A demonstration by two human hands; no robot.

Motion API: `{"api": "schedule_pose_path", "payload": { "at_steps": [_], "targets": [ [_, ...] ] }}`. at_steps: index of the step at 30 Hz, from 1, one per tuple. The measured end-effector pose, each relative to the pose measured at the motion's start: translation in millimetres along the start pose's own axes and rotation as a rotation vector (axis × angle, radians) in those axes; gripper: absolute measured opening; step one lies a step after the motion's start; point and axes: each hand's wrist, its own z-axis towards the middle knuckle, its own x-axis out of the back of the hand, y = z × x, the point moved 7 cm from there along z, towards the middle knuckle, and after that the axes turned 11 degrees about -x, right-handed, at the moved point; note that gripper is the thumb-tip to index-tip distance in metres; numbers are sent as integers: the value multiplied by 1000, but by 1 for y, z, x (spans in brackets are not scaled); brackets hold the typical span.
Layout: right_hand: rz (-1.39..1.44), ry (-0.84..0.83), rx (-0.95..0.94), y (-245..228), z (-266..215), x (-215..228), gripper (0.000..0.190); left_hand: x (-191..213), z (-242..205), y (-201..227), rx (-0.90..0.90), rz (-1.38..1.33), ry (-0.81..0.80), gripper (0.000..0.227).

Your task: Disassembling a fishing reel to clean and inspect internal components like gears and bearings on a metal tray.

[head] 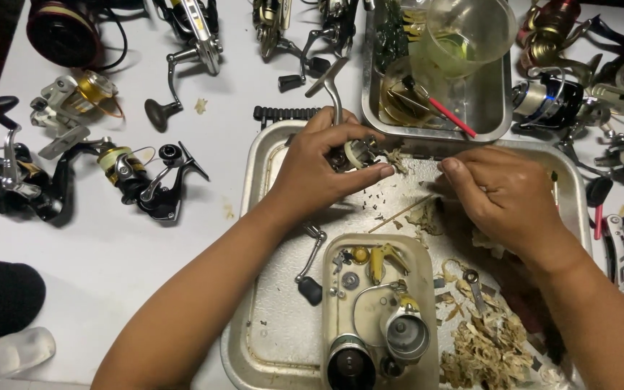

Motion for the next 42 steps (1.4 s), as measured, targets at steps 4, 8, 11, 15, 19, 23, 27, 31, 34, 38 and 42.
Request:
{"api": "schedule_pose_path", "payload": {
  "at_steps": [4, 8, 11, 15, 19, 23, 27, 31, 34, 38, 42],
  "targets": [
    [51, -58, -107, 11, -1, -2, 33, -1, 0, -1, 29, -2, -16, 35],
    [68, -63, -89, 10, -3, 0, 44, 1, 0, -1, 33, 26, -3, 34],
    [63, -7, -27, 3, -3, 4, 41, 1, 0, 3, 148, 13, -30, 35],
    [15, 46, 17, 2, -3, 4, 34, -1, -1, 1, 239, 2, -70, 40],
    [16, 54, 30, 0, -5, 2, 29, -4, -3, -6, 173, 9, -54, 34],
    [38, 77, 26, 0, -8, 3, 27, -10, -5, -9, 157, -4, -92, 42],
    [39, 71, 66, -3, -7, 3, 26, -14, -6, -4, 85, 35, -115, 43],
    [47, 80, 71, -10, -8, 4, 23, -14, -7, 2, -37, 55, -80, 37],
    [87, 69, 63, -16, -9, 6, 16, -14, -8, 8, -130, 94, -57, 43],
    [118, 86, 90, -28, -11, 8, 10, -17, -9, 12, -207, 115, -47, 48],
    [192, 70, 127, -39, -13, 6, 11, -22, -11, 17, -263, 103, -26, 48]
  ]
}}
